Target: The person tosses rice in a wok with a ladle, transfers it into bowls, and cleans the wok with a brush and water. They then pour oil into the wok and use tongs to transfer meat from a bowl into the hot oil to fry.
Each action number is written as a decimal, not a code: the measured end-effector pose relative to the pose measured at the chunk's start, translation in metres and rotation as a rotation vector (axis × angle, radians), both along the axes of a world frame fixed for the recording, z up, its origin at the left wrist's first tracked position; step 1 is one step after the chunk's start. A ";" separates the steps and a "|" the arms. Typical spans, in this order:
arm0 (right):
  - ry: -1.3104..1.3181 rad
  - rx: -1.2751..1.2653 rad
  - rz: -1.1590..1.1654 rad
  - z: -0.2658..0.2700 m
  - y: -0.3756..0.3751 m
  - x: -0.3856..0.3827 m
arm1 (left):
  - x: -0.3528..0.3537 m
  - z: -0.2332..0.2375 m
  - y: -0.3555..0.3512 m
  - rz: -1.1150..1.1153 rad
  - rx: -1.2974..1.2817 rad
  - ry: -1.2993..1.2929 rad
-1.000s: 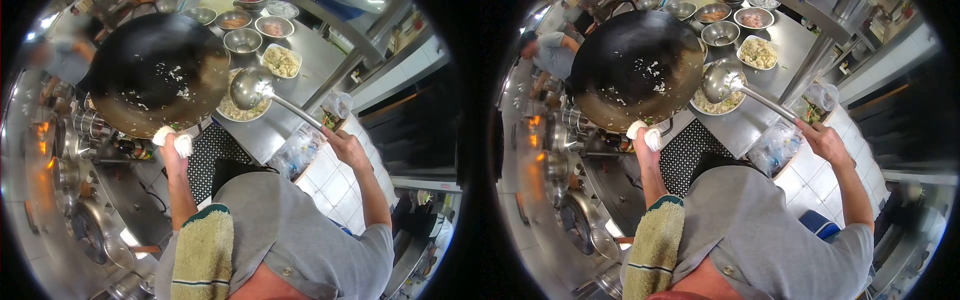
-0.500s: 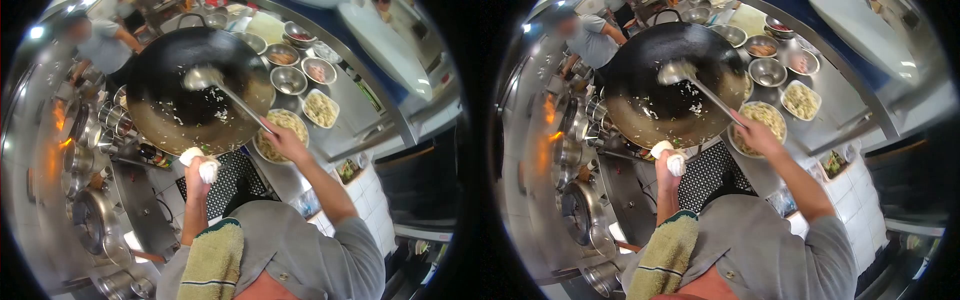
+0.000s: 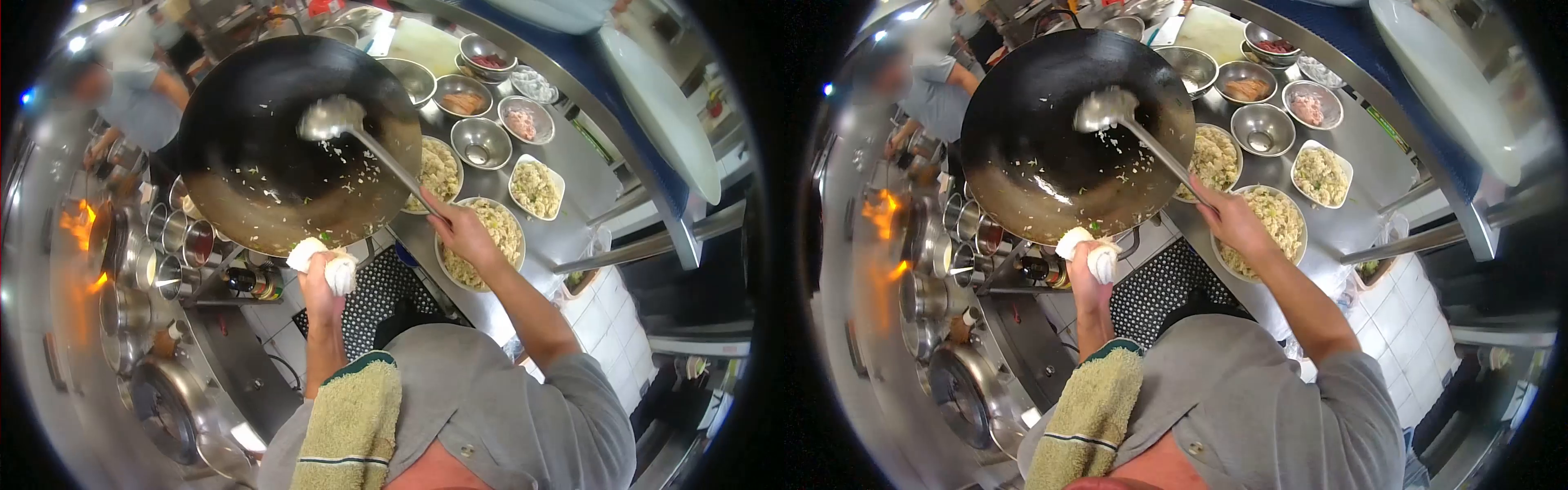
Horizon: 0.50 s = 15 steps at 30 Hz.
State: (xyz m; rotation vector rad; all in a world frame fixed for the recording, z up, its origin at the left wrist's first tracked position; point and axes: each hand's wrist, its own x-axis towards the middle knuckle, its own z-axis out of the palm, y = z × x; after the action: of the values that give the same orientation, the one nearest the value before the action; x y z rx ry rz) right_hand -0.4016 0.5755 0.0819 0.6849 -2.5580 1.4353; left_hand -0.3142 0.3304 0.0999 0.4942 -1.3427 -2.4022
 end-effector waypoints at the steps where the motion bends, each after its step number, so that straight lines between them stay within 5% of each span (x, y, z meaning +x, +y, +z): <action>1: 0.070 0.158 0.005 -0.019 0.019 0.002 | -0.007 0.003 0.000 0.013 0.019 -0.002; 5: 0.053 0.473 -0.039 -0.012 0.124 0.040 | -0.030 0.001 -0.013 0.019 0.035 0.010; 8: 0.138 0.654 -0.132 0.018 0.128 0.028 | -0.031 -0.001 -0.018 0.024 0.022 0.002; 10: 0.183 0.431 -0.149 0.023 0.085 0.007 | -0.034 0.000 -0.017 0.062 0.002 -0.023; 15: 0.217 0.369 -0.171 0.002 0.047 0.000 | -0.039 0.001 -0.017 0.072 -0.001 0.052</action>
State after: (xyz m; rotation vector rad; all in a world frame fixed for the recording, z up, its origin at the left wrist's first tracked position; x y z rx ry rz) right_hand -0.4015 0.6226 0.0837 0.6080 -2.6508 0.7969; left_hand -0.3528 0.3139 0.1008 0.4689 -1.2827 -2.3394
